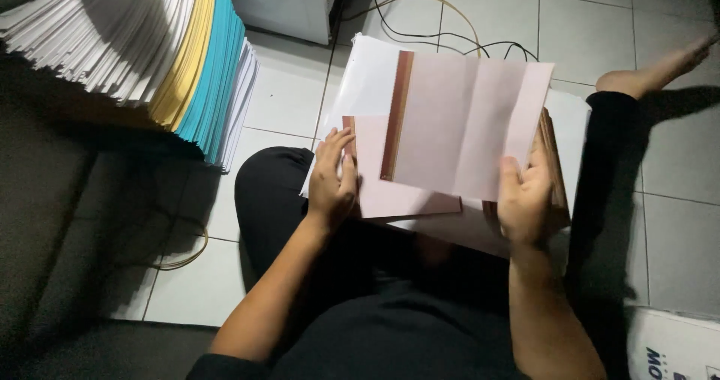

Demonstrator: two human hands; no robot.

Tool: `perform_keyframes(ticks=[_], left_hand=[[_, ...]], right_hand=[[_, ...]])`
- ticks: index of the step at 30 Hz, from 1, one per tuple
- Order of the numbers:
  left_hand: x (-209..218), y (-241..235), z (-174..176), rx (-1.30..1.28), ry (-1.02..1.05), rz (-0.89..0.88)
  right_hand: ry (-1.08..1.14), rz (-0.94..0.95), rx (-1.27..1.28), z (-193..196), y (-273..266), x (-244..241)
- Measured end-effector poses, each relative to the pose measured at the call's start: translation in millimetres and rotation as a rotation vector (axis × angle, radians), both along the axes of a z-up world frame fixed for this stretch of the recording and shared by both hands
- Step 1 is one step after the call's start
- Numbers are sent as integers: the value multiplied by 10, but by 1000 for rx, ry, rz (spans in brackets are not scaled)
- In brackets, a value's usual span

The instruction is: The person sits on the floor and repeatedly folds a small pink paper booklet in half, pressing the crease with both hands. They handle the booklet one at a time, folding and pressing it multiple times without stacking or moving it to a final location.

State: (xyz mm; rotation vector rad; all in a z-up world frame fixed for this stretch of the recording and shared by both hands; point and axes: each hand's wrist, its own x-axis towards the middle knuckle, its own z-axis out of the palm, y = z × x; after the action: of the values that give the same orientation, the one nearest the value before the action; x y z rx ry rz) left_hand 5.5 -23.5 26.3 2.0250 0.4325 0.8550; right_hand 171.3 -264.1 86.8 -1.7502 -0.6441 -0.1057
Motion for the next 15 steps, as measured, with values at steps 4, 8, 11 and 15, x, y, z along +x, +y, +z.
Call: perform_keyframes(ticks=[4, 8, 11, 15], left_hand=[[-52, 171, -255, 96, 87, 86], [-21, 216, -463, 206, 153, 92], [-8, 166, -414, 326, 220, 101], [-25, 96, -258, 480, 341, 105]], right_hand=[[189, 106, -117, -412, 205, -148], [164, 14, -331, -377, 340, -338], [99, -5, -376, -509, 335, -336], [60, -7, -372, -685, 295, -280]])
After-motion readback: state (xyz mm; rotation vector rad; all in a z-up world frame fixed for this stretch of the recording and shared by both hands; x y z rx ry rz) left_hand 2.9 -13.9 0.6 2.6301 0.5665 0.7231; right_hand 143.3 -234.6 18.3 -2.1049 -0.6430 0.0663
